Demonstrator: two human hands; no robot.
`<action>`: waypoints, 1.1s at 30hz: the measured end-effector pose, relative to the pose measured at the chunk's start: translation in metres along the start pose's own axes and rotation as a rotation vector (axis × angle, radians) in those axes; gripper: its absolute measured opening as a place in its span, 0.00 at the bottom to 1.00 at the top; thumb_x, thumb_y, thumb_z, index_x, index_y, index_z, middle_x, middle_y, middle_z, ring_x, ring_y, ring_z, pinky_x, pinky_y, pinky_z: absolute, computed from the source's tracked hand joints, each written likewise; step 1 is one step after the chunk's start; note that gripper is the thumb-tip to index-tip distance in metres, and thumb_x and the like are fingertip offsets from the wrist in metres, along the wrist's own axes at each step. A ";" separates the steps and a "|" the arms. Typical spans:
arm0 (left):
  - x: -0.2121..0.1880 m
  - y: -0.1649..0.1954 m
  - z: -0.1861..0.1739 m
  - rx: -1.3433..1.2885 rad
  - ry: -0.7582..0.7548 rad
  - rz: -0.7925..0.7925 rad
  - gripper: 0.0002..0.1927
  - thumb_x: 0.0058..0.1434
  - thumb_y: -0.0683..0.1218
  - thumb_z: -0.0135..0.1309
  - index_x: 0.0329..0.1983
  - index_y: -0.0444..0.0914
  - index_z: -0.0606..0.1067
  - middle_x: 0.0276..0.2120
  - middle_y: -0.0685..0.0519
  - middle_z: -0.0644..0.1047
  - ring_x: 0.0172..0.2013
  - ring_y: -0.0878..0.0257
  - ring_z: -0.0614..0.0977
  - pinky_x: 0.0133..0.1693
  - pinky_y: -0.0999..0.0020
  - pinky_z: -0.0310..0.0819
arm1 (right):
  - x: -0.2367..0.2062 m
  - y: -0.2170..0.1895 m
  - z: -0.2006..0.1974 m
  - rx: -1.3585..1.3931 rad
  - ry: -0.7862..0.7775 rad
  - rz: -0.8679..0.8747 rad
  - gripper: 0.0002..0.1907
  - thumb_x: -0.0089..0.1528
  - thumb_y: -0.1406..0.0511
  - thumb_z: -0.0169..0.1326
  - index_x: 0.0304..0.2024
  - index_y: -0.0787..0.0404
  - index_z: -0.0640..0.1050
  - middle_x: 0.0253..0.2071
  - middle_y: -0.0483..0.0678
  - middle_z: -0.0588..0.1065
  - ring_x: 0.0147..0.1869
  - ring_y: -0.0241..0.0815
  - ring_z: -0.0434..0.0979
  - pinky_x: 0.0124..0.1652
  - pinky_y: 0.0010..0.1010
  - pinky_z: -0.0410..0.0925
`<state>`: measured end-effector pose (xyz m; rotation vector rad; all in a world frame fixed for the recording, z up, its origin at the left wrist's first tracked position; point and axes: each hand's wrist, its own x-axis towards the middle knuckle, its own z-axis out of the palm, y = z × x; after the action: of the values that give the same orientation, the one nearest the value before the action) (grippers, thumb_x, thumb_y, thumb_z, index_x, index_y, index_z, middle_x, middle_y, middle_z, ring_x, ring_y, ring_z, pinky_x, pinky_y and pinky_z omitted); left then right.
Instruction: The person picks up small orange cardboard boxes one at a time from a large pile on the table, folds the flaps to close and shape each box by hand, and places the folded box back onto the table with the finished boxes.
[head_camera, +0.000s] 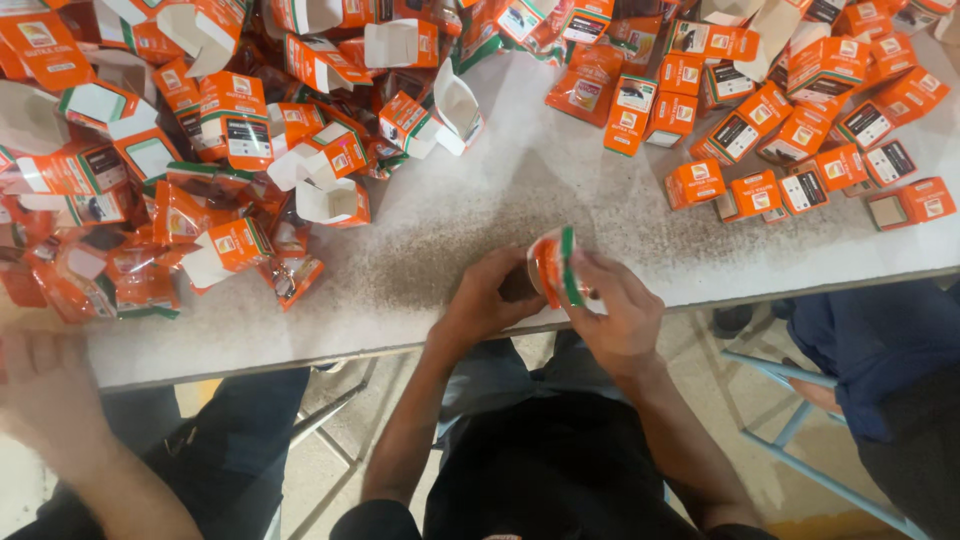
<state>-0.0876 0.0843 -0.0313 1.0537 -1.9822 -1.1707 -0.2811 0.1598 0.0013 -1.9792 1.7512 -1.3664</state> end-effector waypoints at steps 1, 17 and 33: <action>0.000 -0.002 0.000 -0.013 0.025 0.075 0.29 0.50 0.45 0.72 0.56 0.38 0.77 0.45 0.47 0.81 0.45 0.54 0.83 0.49 0.63 0.78 | 0.004 -0.004 0.001 -0.065 -0.083 0.031 0.24 0.58 0.69 0.68 0.57 0.53 0.78 0.55 0.51 0.78 0.47 0.45 0.83 0.43 0.33 0.77; 0.002 0.006 -0.001 0.031 -0.080 0.156 0.36 0.54 0.46 0.67 0.68 0.43 0.70 0.42 0.51 0.81 0.47 0.56 0.84 0.71 0.53 0.64 | 0.075 0.005 -0.023 -0.289 -0.860 -0.162 0.16 0.60 0.58 0.57 0.46 0.59 0.78 0.69 0.53 0.65 0.66 0.57 0.69 0.55 0.50 0.67; 0.004 0.001 0.003 0.040 0.046 0.233 0.35 0.53 0.46 0.70 0.64 0.40 0.72 0.55 0.47 0.79 0.56 0.46 0.79 0.63 0.56 0.70 | 0.043 0.006 -0.005 -0.184 -0.183 -0.117 0.12 0.62 0.54 0.63 0.42 0.52 0.84 0.55 0.48 0.79 0.47 0.46 0.82 0.45 0.39 0.74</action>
<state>-0.0926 0.0826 -0.0310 0.8345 -2.0362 -0.9776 -0.2930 0.1236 0.0219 -2.2553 1.7567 -1.0472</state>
